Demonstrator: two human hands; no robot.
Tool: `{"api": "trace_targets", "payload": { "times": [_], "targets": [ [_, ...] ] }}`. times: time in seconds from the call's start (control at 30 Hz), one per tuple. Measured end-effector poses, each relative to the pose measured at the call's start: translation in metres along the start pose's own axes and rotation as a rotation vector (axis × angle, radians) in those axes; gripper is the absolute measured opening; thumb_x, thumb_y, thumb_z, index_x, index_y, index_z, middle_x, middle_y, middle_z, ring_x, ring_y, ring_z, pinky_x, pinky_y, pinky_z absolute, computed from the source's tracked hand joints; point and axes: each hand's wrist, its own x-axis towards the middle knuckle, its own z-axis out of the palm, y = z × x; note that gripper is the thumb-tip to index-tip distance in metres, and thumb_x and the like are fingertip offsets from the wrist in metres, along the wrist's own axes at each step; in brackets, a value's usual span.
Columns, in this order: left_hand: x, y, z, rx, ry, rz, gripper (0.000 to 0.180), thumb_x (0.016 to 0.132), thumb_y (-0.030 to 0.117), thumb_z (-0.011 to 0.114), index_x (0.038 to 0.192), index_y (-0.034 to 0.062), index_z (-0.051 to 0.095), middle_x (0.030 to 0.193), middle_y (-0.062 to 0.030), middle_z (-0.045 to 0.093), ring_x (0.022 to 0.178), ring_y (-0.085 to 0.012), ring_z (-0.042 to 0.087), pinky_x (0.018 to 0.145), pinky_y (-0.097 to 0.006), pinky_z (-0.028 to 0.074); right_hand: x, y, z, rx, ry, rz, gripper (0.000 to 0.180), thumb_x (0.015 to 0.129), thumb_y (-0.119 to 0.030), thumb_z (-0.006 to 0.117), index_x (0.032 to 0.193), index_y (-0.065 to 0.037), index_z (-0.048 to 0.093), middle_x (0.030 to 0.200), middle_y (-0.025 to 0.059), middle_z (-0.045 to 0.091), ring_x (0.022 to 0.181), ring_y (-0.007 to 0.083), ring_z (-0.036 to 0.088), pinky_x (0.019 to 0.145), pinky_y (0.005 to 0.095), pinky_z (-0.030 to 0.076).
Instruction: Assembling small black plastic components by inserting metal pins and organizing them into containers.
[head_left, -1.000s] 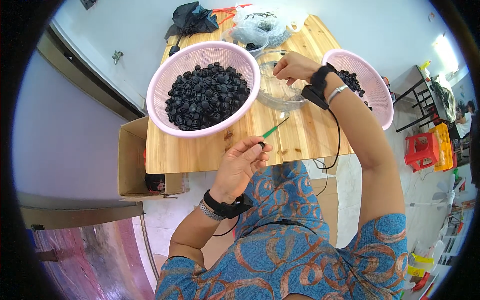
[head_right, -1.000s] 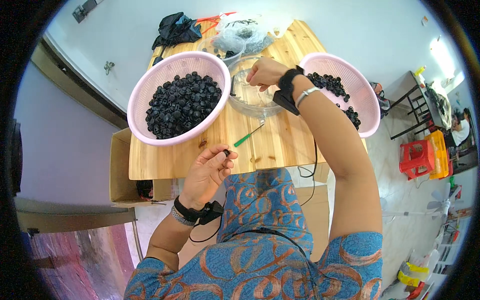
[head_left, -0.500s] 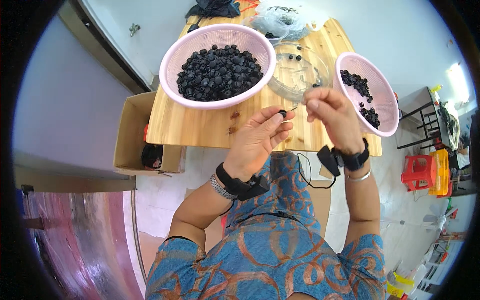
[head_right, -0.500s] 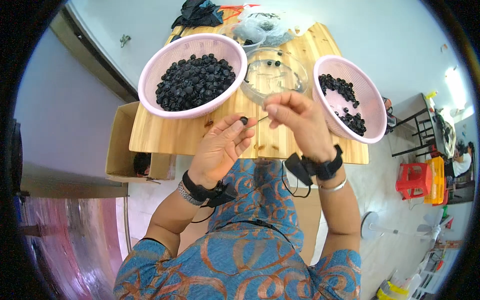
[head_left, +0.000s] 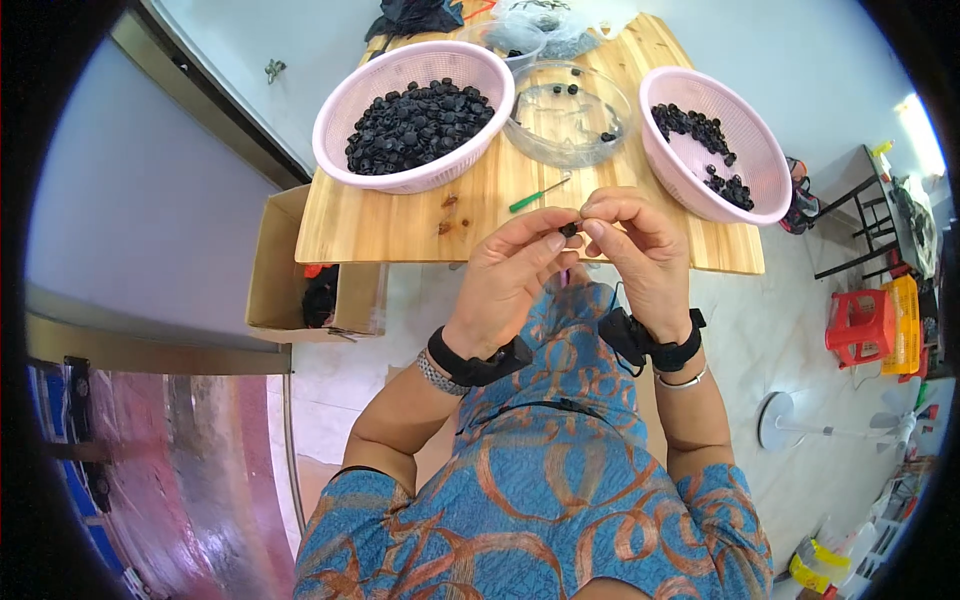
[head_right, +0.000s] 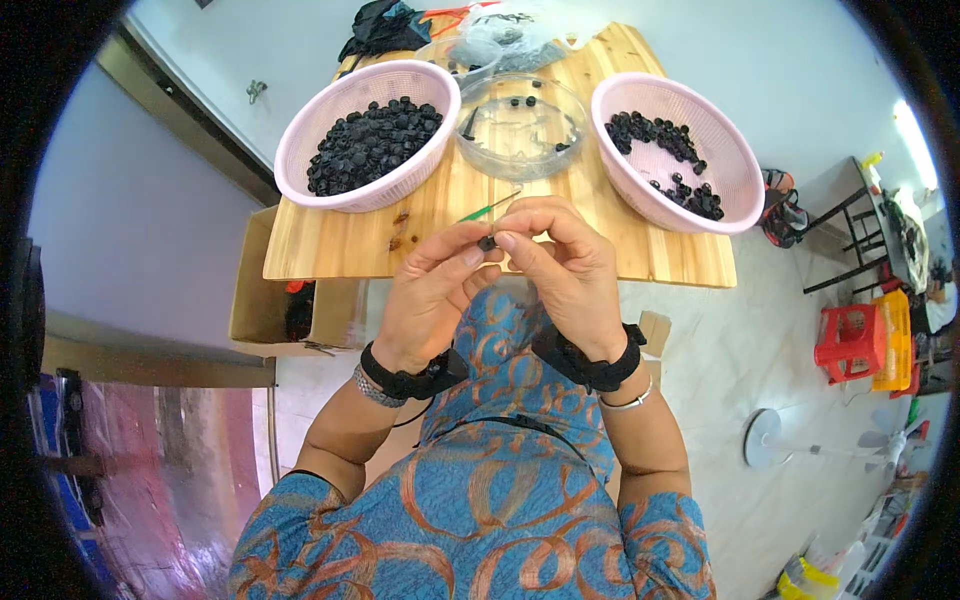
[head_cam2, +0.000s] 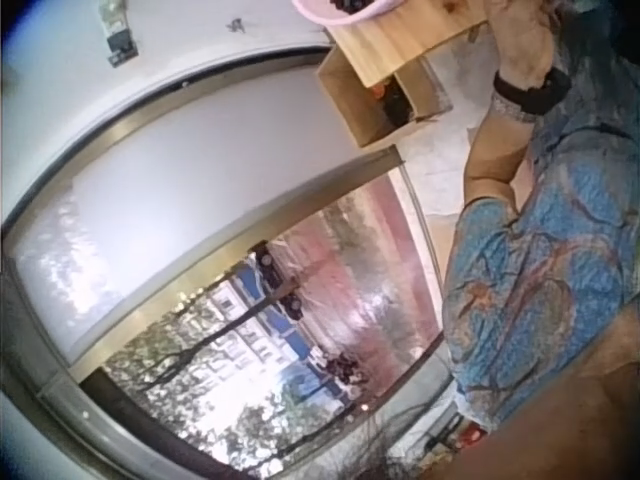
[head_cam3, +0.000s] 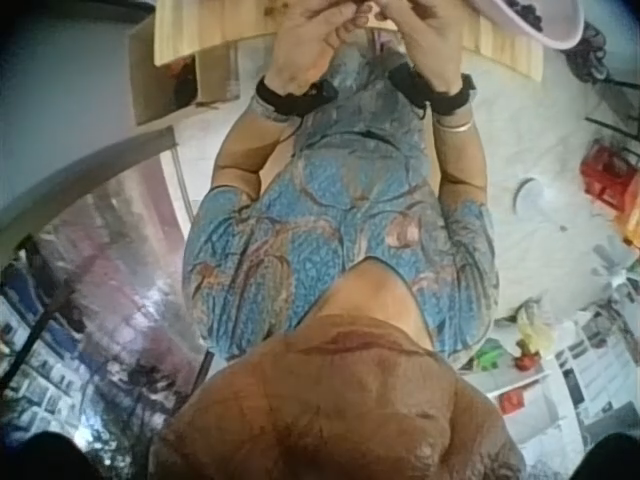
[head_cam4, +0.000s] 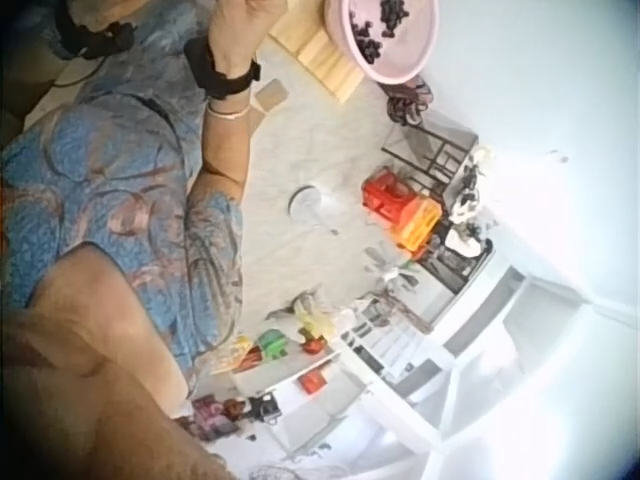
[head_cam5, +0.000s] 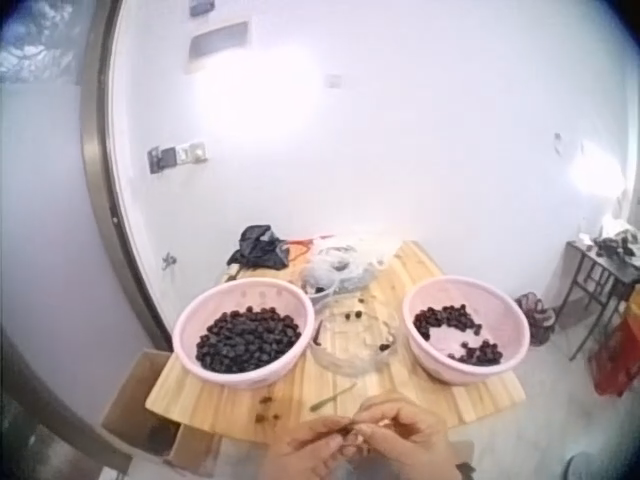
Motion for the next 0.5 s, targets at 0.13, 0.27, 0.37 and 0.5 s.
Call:
{"api": "trace_targets", "payload": {
  "times": [0.13,0.27,0.37,0.5],
  "targets": [
    [-0.001,-0.005,0.012,0.052,-0.005,0.01,0.025,0.089,0.002,0.048,0.113,0.0016,0.053,0.102,-0.008,0.059,0.093,-0.0144,0.059,0.081,-0.026,0.05,-0.009,-0.007,-0.007,-0.016,0.015,-0.034,0.011,0.083,0.003,0.057,0.093,0.003,0.058,0.1,0.007,0.05,0.083,0.0113,0.056,0.071,0.0221,0.049],
    [0.0,-0.01,0.018,0.072,-0.032,-0.013,0.024,0.089,0.003,0.048,0.113,0.0009,0.052,0.102,-0.0075,0.059,0.093,-0.0142,0.059,0.081,-0.026,0.05,-0.015,-0.008,-0.016,-0.039,0.014,-0.093,0.01,0.083,0.004,0.056,0.093,0.004,0.058,0.099,0.0074,0.05,0.083,0.0115,0.057,0.071,0.0219,0.049],
    [0.001,-0.012,0.022,0.073,-0.019,-0.022,0.023,0.089,0.003,0.049,0.112,-0.0008,0.051,0.102,-0.009,0.059,0.093,-0.0163,0.059,0.083,-0.028,0.049,-0.017,-0.011,-0.019,-0.128,0.003,-0.14,0.01,0.082,0.004,0.056,0.092,0.004,0.057,0.099,0.0075,0.05,0.082,0.0114,0.057,0.071,0.0225,0.049],
    [0.002,-0.016,0.027,0.133,0.027,0.005,0.021,0.089,0.004,0.05,0.109,-0.0028,0.052,0.1,-0.0107,0.059,0.09,-0.0175,0.06,0.082,-0.029,0.05,-0.021,-0.022,-0.02,-0.501,0.028,-0.329,0.011,0.079,0.005,0.058,0.09,0.003,0.058,0.096,0.0097,0.053,0.079,0.0146,0.058,0.069,0.0245,0.049]
  ]
}}
